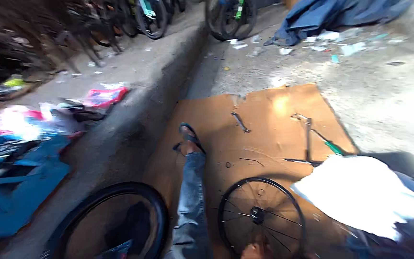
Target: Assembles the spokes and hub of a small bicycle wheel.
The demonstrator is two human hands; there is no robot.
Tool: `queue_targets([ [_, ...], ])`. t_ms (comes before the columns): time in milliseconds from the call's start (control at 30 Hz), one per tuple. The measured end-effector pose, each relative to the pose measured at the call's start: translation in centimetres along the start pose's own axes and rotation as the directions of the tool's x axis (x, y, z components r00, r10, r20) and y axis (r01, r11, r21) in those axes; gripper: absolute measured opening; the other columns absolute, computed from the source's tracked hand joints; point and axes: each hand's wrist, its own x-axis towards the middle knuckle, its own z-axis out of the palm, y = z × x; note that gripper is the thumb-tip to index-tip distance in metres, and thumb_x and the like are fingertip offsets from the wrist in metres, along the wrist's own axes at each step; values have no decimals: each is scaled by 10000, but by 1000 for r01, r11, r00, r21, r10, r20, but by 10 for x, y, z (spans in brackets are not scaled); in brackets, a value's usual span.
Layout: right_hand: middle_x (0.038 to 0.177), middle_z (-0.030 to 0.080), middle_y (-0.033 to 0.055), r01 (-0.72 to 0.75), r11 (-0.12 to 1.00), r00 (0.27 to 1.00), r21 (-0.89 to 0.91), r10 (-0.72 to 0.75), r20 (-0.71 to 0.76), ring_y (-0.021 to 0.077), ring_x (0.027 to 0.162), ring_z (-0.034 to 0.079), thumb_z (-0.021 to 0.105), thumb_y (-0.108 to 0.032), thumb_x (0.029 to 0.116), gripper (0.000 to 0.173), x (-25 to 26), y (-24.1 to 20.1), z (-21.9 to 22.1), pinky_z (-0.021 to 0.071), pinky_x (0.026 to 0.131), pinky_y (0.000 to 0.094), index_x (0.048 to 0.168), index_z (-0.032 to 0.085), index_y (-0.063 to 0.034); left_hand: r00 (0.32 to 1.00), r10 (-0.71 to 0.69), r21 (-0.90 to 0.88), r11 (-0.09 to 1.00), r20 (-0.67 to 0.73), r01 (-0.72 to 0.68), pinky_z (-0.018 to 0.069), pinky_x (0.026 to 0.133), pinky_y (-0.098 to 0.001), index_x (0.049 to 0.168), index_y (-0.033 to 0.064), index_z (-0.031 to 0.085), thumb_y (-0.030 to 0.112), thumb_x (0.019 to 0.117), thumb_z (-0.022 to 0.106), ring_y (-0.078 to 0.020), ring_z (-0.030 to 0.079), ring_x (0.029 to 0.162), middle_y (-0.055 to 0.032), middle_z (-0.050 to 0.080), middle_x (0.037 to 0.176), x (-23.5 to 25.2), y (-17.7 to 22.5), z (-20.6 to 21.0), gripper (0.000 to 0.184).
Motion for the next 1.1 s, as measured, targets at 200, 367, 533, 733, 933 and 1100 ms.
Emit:
queue_targets([
  [200,1154,704,137,-296,955,952,-9,294,-81,200,985,712,673,-152,960,345,-44,-8,-26,605,896,387,1265,637,5,984,168,-117,980,61,-160,525,1025,-554,1311,22,640,339,1080,512,-318,687,1117,-189,708,1192,11,-37,8,413],
  [367,1240,684,107,-252,949,957,188,274,-99,175,1004,712,638,-154,985,398,-47,15,-28,615,885,387,1354,566,-26,975,198,-67,979,102,-192,523,991,-566,1215,-23,681,348,1094,467,-328,696,1053,-214,723,1092,19,-26,9,445],
  [533,1236,692,121,-287,940,947,186,307,-91,192,1012,716,615,-151,1010,325,-52,-1,-47,607,903,382,1301,609,-7,962,259,-107,958,-90,-268,549,942,-529,1153,-57,691,222,1081,482,-300,707,976,-212,724,1015,24,-11,27,355],
  [733,1242,657,171,-544,720,836,-431,509,-204,319,1134,655,564,-222,995,308,-64,27,-95,540,971,490,1235,693,-78,975,208,-259,941,-72,-220,587,886,-477,1125,-54,682,206,1089,467,-248,723,906,-169,736,971,36,-3,35,339],
  [933,1271,647,186,-427,688,888,-587,443,-127,346,1212,617,580,-227,997,266,-74,40,-99,526,1007,482,1171,701,-65,986,137,-624,763,-95,-166,653,793,-458,1123,-62,643,159,1102,434,-282,766,846,-171,762,950,43,2,50,305],
  [1100,1189,675,172,-337,760,938,-555,324,-125,318,1113,671,597,-220,997,288,-58,45,-73,561,957,448,1229,683,-74,985,133,-708,684,-113,-174,659,781,-458,1120,-70,636,154,1107,433,-309,771,838,-197,764,948,44,11,54,302],
])
